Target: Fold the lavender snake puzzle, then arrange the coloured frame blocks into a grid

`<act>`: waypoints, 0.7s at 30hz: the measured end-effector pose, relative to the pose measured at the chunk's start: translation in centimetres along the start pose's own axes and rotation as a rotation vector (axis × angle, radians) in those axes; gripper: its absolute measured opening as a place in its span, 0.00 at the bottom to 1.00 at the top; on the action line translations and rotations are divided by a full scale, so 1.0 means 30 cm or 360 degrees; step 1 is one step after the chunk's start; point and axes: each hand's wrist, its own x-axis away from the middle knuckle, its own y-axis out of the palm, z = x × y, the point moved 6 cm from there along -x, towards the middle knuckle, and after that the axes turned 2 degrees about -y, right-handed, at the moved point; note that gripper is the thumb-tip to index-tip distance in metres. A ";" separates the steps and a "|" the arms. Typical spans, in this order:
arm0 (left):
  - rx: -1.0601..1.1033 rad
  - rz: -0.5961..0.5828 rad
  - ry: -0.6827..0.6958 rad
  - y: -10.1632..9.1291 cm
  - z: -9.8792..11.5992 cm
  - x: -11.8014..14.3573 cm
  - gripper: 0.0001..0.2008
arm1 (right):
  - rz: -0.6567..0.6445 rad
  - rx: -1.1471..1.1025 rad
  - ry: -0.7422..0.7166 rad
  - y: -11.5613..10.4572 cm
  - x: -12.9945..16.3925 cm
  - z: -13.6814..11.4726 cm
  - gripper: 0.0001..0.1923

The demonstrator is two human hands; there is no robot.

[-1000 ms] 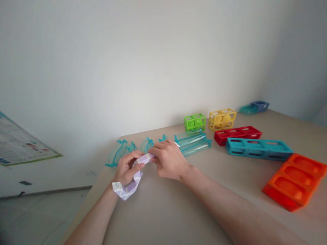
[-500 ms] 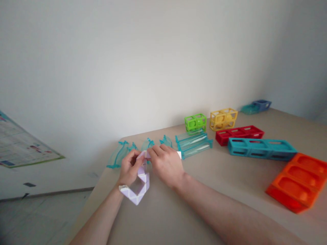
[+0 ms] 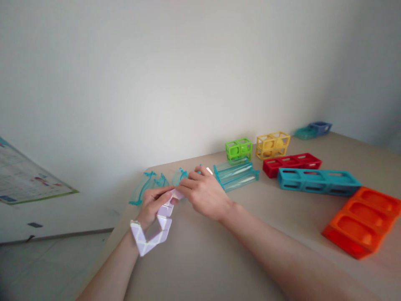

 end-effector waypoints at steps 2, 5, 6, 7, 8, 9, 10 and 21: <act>0.0077 -0.0161 -0.0112 0.015 0.000 0.004 0.15 | 0.0030 -0.0031 -0.0137 -0.010 0.003 0.003 0.09; 0.0257 -0.0360 -0.0234 0.034 0.001 0.014 0.18 | 0.0074 -0.0080 -0.0242 -0.020 0.011 0.008 0.11; 0.0352 -0.0399 -0.0251 0.039 0.003 0.016 0.18 | 0.0089 -0.0087 -0.0239 -0.021 0.013 0.012 0.11; 0.0456 -0.0424 -0.0255 0.043 0.005 0.017 0.18 | 0.0106 -0.0090 -0.0222 -0.022 0.014 0.017 0.11; 0.0551 -0.0445 -0.0255 0.047 0.007 0.016 0.18 | 0.0121 -0.0090 -0.0197 -0.021 0.016 0.023 0.11; 0.0624 -0.0474 -0.0255 0.051 0.008 0.016 0.19 | 0.0131 -0.0089 -0.0170 -0.019 0.017 0.030 0.12; 0.0673 -0.0498 -0.0257 0.056 0.009 0.014 0.19 | 0.0136 -0.0089 -0.0148 -0.016 0.019 0.036 0.13; 0.0915 -0.0586 -0.0433 0.053 0.004 0.016 0.16 | 0.0074 -0.0143 -0.0151 -0.002 0.022 0.049 0.12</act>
